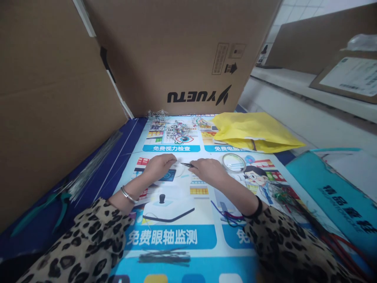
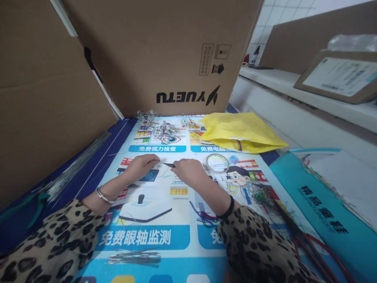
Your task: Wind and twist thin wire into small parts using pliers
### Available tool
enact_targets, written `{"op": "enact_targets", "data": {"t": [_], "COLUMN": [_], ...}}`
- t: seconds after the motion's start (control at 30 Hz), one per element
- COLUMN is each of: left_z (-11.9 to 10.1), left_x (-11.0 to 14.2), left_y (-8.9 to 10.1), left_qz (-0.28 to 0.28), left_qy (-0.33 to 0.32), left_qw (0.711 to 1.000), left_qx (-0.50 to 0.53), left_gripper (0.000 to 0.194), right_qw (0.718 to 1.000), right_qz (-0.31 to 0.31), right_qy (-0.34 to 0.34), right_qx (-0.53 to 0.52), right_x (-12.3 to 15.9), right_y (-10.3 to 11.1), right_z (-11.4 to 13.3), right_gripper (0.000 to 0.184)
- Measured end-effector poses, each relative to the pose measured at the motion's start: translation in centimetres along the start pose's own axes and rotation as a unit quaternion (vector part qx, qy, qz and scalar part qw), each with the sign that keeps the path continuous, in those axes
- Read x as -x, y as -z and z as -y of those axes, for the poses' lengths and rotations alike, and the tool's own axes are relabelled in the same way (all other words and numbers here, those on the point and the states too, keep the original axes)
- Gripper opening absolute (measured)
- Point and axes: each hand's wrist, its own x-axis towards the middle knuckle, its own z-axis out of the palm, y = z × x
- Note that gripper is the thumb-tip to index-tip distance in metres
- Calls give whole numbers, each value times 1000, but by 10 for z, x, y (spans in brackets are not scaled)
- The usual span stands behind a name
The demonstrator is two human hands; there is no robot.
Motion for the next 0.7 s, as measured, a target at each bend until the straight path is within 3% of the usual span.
{"op": "enact_targets", "data": {"t": [0.7], "left_z": [1], "left_x": [1], "left_y": [-3], "left_qz": [0], "left_qy": [-6], "left_qw": [1000], "left_qx": [-26], "left_gripper": [23], "right_qw": [998], "right_qz": [-40], "right_qy": [43], "right_qx": [30], "right_x": [-2], "right_y": [-7], "right_z": [8], "right_gripper": [29]}}
